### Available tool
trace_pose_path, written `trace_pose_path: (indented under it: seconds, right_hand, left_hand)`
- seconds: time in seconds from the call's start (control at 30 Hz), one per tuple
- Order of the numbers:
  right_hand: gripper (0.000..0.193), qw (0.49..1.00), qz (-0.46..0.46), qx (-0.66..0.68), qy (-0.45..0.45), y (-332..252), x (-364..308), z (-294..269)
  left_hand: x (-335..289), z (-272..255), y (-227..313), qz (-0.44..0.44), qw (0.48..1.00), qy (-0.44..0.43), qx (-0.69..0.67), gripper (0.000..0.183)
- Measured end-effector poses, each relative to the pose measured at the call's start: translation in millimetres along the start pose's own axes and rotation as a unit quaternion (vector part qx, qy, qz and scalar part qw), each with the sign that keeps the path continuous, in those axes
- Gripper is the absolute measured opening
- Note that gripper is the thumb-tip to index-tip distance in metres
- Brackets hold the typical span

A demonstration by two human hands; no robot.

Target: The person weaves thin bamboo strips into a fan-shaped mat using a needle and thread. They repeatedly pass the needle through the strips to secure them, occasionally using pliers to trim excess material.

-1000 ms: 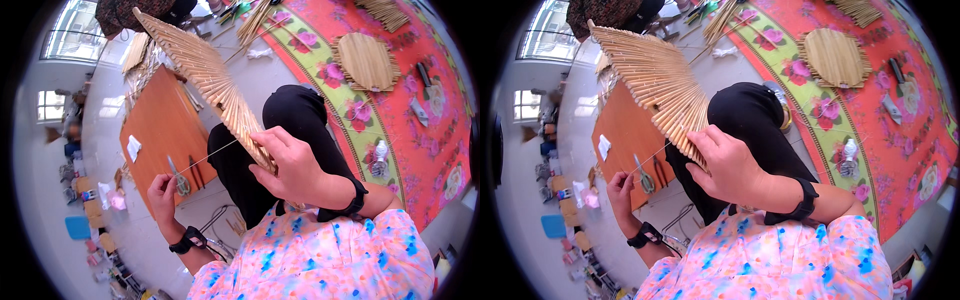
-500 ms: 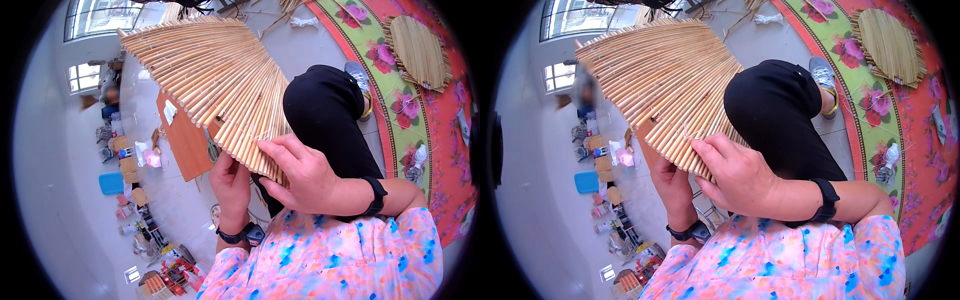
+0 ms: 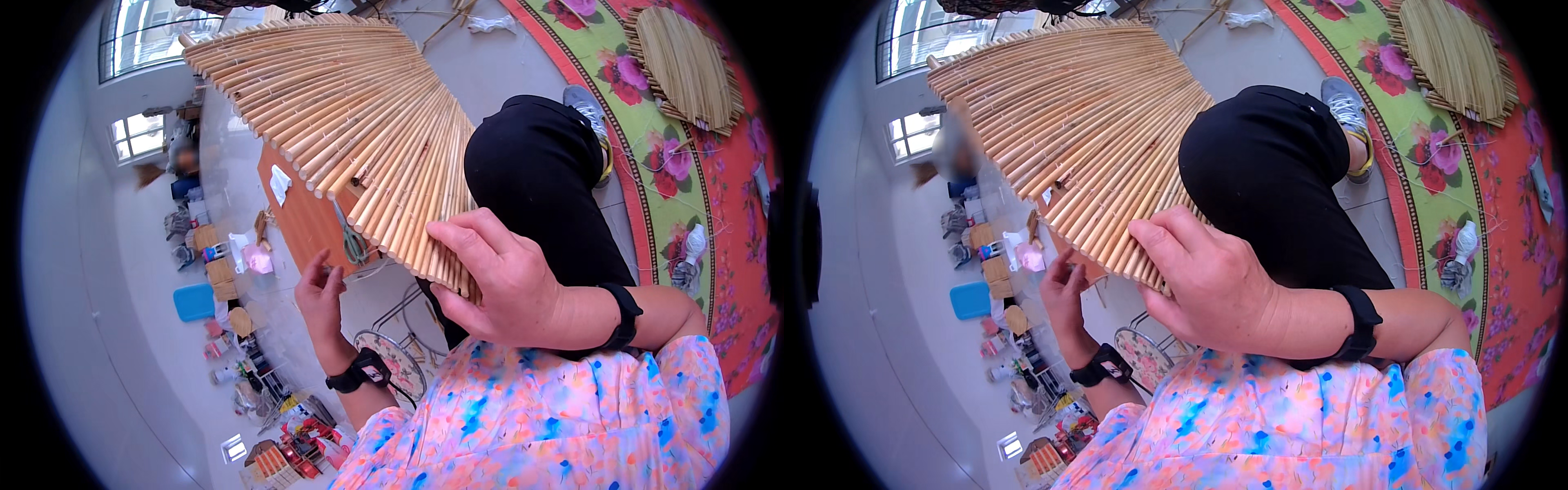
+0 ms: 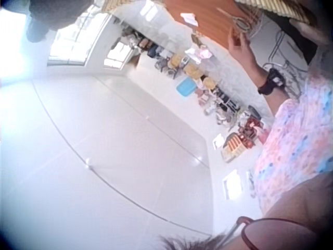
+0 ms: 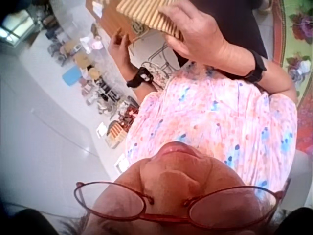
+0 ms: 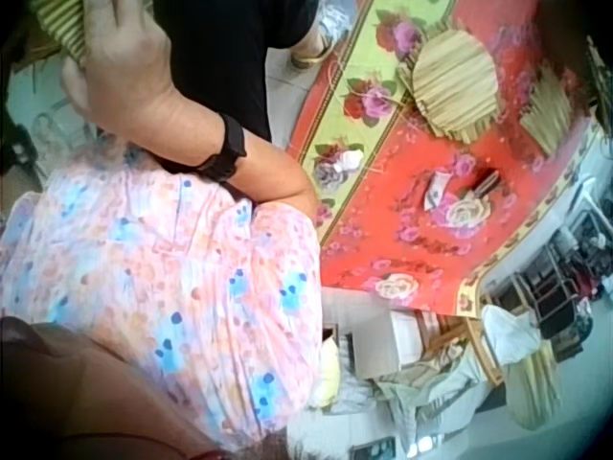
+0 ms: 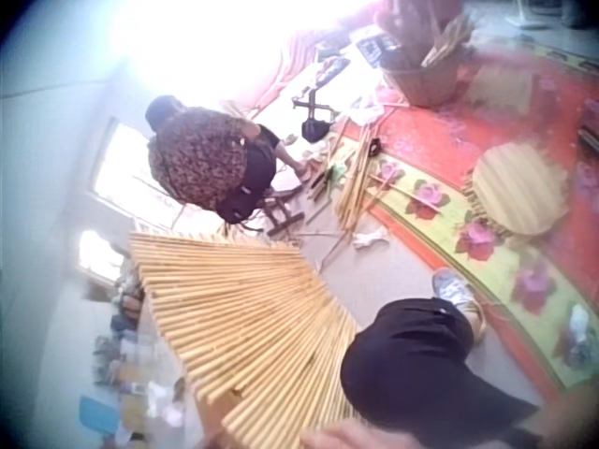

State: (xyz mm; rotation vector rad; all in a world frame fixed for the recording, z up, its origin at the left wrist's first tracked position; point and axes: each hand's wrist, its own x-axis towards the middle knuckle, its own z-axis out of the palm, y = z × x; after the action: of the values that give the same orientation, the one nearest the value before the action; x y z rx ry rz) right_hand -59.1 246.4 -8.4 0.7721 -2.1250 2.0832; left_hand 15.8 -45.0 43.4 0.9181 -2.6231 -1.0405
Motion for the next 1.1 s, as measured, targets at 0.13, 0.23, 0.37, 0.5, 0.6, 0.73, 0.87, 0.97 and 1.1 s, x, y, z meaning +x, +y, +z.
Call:
trace_pose_path:
  seconds: [0.13, 0.23, 0.37, 0.5, 0.6, 0.73, 0.87, 0.97, 1.1]
  right_hand:
    - [0.055, 1.000, 0.008, -0.006, 0.007, 0, 1, 1]
    - [0.054, 1.000, 0.014, -0.001, 0.000, -4, 2, 1]
    - [0.059, 1.000, 0.002, -0.005, 0.011, 1, 2, 5]
    - [0.056, 1.000, 0.005, -0.004, 0.015, 0, 2, 2]
    - [0.053, 1.000, 0.015, -0.001, 0.013, 0, 3, -1]
    - [0.057, 1.000, 0.019, -0.013, 0.014, -2, 2, -5]
    - [0.048, 0.998, 0.052, -0.036, -0.002, -14, 3, -12]
    - [0.047, 0.995, 0.063, -0.071, -0.003, -17, 3, -15]
    - [0.043, 0.987, 0.061, -0.147, -0.025, -23, 8, -21]
  left_hand:
    - [-10, 24, 32, 0.076, 0.986, 0.085, -0.123, 0.035]
    - [-33, 48, 69, 0.089, 0.979, -0.027, -0.181, 0.035]
    - [-42, 92, 82, 0.093, 0.966, -0.102, -0.218, 0.032]
    - [-38, 91, 57, 0.089, 0.954, -0.174, -0.226, 0.028]
    - [-36, 89, 65, 0.118, 0.940, -0.184, -0.262, 0.021]
    - [-29, 81, 57, 0.140, 0.912, -0.224, -0.313, 0.007]
    - [-20, 91, 50, 0.176, 0.875, -0.216, -0.396, 0.016]
    - [-14, 109, 61, 0.199, 0.833, -0.245, -0.455, 0.025]
    - [-8, 134, 70, 0.157, 0.676, -0.361, -0.623, 0.032]
